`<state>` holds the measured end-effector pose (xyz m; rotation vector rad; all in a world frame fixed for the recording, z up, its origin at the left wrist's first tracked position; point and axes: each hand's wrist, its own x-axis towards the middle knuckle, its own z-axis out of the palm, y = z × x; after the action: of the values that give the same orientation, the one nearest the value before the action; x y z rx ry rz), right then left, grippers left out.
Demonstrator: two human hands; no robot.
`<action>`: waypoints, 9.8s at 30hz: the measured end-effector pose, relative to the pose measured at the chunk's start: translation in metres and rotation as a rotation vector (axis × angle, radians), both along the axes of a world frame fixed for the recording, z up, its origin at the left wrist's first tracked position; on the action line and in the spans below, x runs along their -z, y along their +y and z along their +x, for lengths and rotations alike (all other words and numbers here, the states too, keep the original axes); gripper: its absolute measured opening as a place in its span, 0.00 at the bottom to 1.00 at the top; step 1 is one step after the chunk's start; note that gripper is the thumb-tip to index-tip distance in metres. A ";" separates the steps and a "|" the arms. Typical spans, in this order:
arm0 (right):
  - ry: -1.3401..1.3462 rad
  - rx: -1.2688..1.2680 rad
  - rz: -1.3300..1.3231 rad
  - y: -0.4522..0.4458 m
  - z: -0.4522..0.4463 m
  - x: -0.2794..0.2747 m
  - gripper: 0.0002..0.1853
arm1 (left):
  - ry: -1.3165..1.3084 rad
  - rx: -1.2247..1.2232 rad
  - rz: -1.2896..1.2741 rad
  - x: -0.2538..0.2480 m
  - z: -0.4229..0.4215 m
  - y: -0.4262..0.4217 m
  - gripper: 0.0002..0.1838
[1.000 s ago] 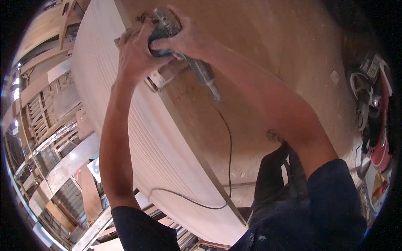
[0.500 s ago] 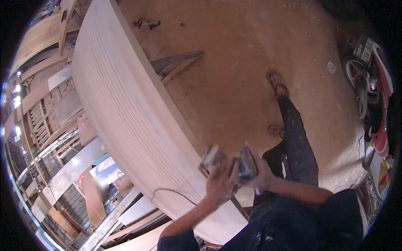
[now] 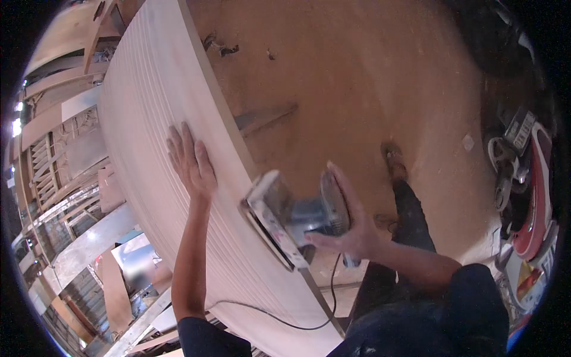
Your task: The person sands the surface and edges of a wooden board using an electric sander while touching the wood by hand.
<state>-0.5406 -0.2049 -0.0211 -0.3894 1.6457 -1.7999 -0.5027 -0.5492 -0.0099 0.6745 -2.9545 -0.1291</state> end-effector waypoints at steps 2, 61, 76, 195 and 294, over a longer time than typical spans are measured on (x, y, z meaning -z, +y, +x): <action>0.017 -0.007 0.024 -0.041 -0.055 -0.004 0.64 | -0.029 -0.029 0.025 -0.002 -0.006 0.001 0.33; 0.114 0.045 0.017 0.009 0.057 -0.006 0.62 | -0.174 0.115 0.075 -0.025 0.394 0.265 0.33; 0.024 0.014 -0.010 0.164 0.263 0.008 0.66 | -0.110 0.075 0.034 -0.019 0.388 0.271 0.33; 0.082 -0.139 0.107 0.183 0.252 -0.010 0.66 | 0.036 0.000 -0.068 0.011 0.107 0.087 0.33; -0.564 -0.134 0.005 0.150 0.139 0.004 0.68 | 0.242 -0.615 0.363 -0.028 0.279 0.361 0.37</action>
<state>-0.4012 -0.0547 -0.0252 0.0186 1.1977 -1.6121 -0.2241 -0.1882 0.0181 1.4547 -2.3813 -0.6419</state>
